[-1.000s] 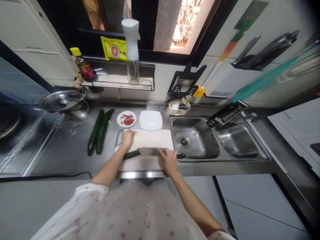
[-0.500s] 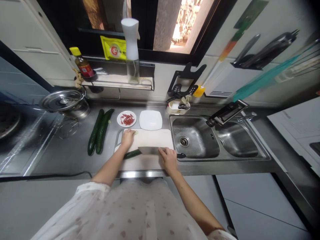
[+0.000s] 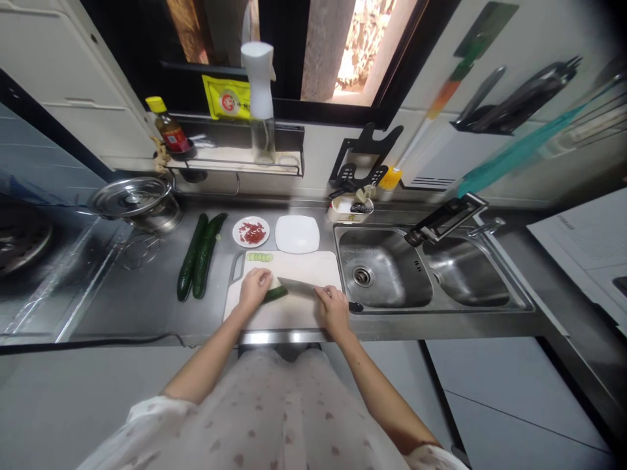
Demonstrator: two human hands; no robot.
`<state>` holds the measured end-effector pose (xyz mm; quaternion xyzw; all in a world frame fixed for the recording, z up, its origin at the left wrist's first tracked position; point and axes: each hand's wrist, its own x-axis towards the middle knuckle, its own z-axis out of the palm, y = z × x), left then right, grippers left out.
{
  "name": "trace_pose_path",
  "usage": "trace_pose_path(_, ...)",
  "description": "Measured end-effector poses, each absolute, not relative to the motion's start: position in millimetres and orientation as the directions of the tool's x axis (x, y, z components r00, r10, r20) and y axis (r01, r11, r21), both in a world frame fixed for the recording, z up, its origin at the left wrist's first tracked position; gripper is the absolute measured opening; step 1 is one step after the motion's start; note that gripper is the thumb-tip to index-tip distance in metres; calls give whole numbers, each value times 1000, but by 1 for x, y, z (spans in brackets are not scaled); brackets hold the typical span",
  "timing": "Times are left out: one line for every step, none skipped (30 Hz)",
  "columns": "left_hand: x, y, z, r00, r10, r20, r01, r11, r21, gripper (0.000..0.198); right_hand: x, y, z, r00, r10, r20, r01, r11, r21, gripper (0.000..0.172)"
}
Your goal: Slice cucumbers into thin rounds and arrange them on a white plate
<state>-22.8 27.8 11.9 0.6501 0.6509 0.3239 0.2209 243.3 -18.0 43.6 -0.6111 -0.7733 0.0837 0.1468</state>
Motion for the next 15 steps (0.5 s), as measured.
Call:
trace_pose_path(-20, 21, 12, -34, 989, 143, 714, -76, 696, 18, 242, -17, 45, -189, 974, 126, 917, 221, -331, 40)
trace_pose_path(-18, 16, 13, -9, 988, 154, 725, -100, 681, 19, 241, -16, 45, -167, 977, 131, 912, 204, -356, 39)
trace_pose_path(-16, 11, 13, 11, 986, 166, 735, -120, 667, 19, 239, -14, 46, -149, 979, 136, 903, 191, -384, 38)
trace_pose_path(-14, 7, 13, 28, 984, 176, 744, -138, 654, 20, 238, -13, 47, -134, 981, 143, 891, 182, -416, 38)
trace_pose_path(-13, 3, 13, 42, 982, 185, 751, -153, 642, 20, 237, -12, 47, -120, 981, 151, 876, 176, -450, 38)
trace_pose_path(-12, 0, 12, 52, 980, 192, 756, -165, 633, 20, 236, -11, 47, -106, 981, 162, 857, 173, -486, 38)
trace_pose_path(-11, -2, 12, 62, 978, 197, 760, -174, 626, 20, 235, -10, 48, -94, 980, 174, 834, 173, -524, 38)
trace_pose_path(-10, -4, 11, 69, 977, 201, 764, -181, 619, 20, 234, -10, 48, -82, 979, 184, 809, 174, -561, 38)
trace_pose_path(-10, -5, 11, 76, 976, 203, 767, -188, 614, 20, 232, -10, 48, -72, 979, 192, 783, 174, -598, 38)
trace_pose_path(-10, -6, 10, 85, 975, 204, 768, -194, 610, 20, 231, -10, 48, -60, 979, 194, 757, 171, -631, 37)
trace_pose_path(-9, -6, 10, 95, 974, 203, 769, -202, 606, 20, 229, -11, 48, -48, 980, 191, 734, 164, -659, 37)
trace_pose_path(-9, -7, 9, 106, 973, 203, 770, -209, 603, 20, 227, -11, 48, -36, 983, 182, 716, 152, -681, 36)
trace_pose_path(-9, -7, 9, 118, 972, 202, 770, -218, 600, 20, 224, -12, 47, -24, 985, 169, 704, 137, -697, 36)
trace_pose_path(-8, -7, 9, 129, 971, 202, 770, -227, 596, 20, 222, -13, 47, -15, 988, 155, 697, 122, -707, 36)
trace_pose_path(-8, -6, 9, 141, 969, 201, 771, -235, 591, 20, 219, -13, 47, -12, 990, 143, 693, 111, -712, 36)
